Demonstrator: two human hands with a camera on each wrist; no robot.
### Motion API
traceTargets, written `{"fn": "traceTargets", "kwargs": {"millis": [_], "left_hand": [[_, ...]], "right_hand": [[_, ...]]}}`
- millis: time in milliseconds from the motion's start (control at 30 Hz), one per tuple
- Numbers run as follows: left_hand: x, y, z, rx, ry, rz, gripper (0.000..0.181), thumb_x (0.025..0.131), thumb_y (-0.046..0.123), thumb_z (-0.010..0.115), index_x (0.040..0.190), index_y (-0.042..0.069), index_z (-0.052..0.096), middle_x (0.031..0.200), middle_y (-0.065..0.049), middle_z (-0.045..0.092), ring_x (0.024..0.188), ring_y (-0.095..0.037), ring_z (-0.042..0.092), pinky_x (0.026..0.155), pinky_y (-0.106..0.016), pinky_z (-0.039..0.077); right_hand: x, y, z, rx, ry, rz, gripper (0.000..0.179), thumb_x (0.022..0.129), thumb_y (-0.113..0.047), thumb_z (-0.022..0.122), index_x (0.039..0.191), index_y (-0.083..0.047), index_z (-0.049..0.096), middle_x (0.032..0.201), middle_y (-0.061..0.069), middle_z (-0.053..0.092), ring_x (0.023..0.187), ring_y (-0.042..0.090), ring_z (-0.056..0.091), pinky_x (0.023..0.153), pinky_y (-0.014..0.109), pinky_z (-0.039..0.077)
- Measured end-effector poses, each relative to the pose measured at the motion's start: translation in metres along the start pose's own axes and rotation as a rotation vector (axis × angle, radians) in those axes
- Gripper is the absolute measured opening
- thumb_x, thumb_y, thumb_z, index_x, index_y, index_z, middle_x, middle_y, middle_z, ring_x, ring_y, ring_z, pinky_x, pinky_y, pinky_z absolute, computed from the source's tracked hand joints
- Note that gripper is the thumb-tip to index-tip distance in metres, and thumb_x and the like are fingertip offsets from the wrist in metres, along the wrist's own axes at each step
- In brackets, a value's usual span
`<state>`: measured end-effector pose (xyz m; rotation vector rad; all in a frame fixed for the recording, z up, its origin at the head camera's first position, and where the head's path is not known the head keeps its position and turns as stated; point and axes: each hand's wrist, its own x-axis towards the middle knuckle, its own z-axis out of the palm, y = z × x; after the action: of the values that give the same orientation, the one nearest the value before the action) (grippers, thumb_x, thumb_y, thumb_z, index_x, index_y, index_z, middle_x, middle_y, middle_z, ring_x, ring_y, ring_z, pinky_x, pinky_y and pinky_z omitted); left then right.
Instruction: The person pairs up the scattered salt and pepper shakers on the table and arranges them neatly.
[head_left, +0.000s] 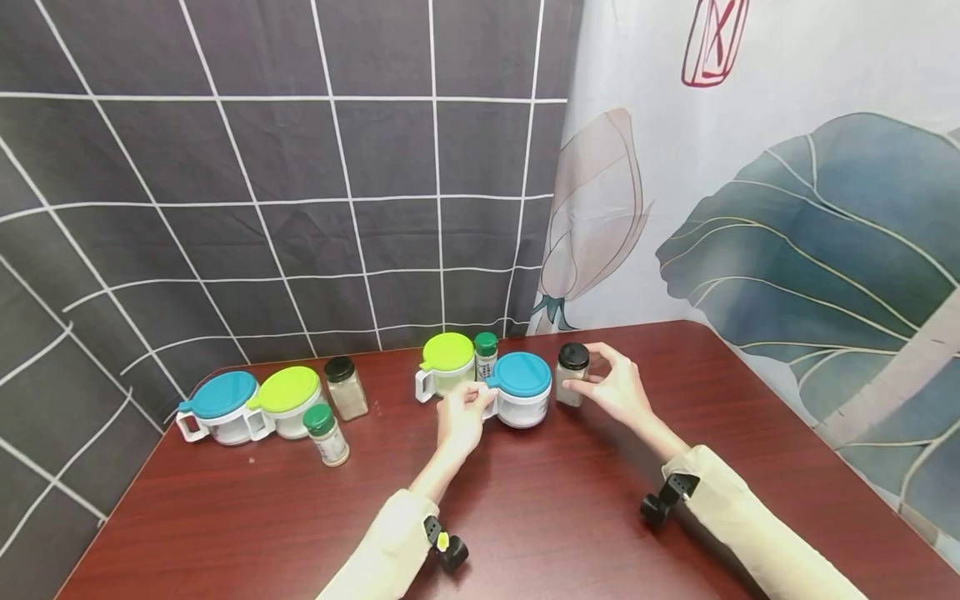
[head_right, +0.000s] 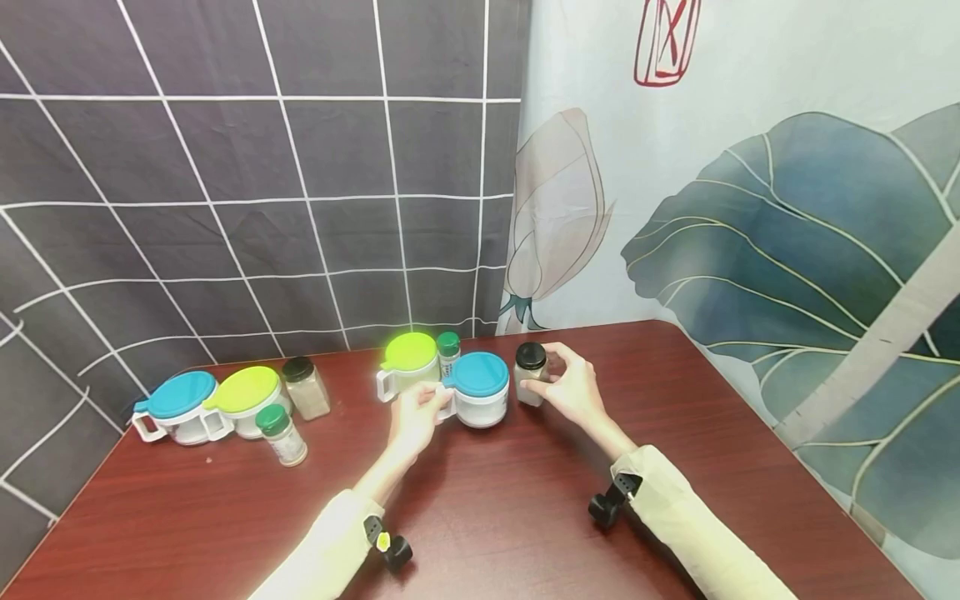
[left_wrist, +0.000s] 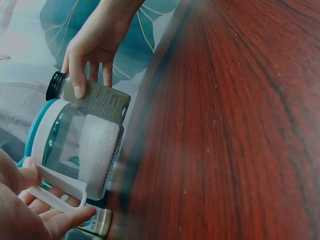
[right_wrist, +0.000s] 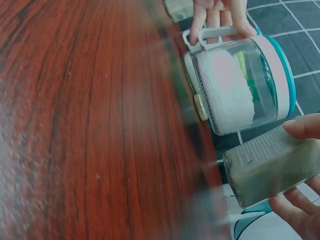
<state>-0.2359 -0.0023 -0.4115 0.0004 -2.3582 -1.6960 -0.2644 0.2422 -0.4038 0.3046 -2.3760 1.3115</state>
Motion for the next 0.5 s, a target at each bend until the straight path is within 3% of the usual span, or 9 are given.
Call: {"fn": "traceTargets", "kwargs": {"millis": [333,500], "left_hand": [[0.005,0.003,0.007,-0.013,0.009,-0.008,0.017,0.086,0.019,0.071,0.094,0.003,0.071,0.094,-0.016,0.073,0.093,-0.027,0.069,0.081,-0.039,0.055],[0.008,0.004,0.012,-0.019,0.013,0.016,0.018,0.086,0.017,0.071,0.095,0.001,0.071,0.094,-0.016,0.073,0.092,-0.028,0.069,0.081,-0.039,0.055]], "right_hand": [[0.004,0.003,-0.003,0.002,0.025,0.016,0.050,0.069,-0.011,0.086,0.113,-0.005,0.063,0.100,0.016,0.069,0.086,0.011,0.062,0.080,0.038,0.058],[0.006,0.004,-0.005,-0.022,0.024,0.033,0.051,0.069,-0.011,0.086,0.114,-0.006,0.063,0.100,0.015,0.069,0.084,0.004,0.060,0.080,0.036,0.058]]}}
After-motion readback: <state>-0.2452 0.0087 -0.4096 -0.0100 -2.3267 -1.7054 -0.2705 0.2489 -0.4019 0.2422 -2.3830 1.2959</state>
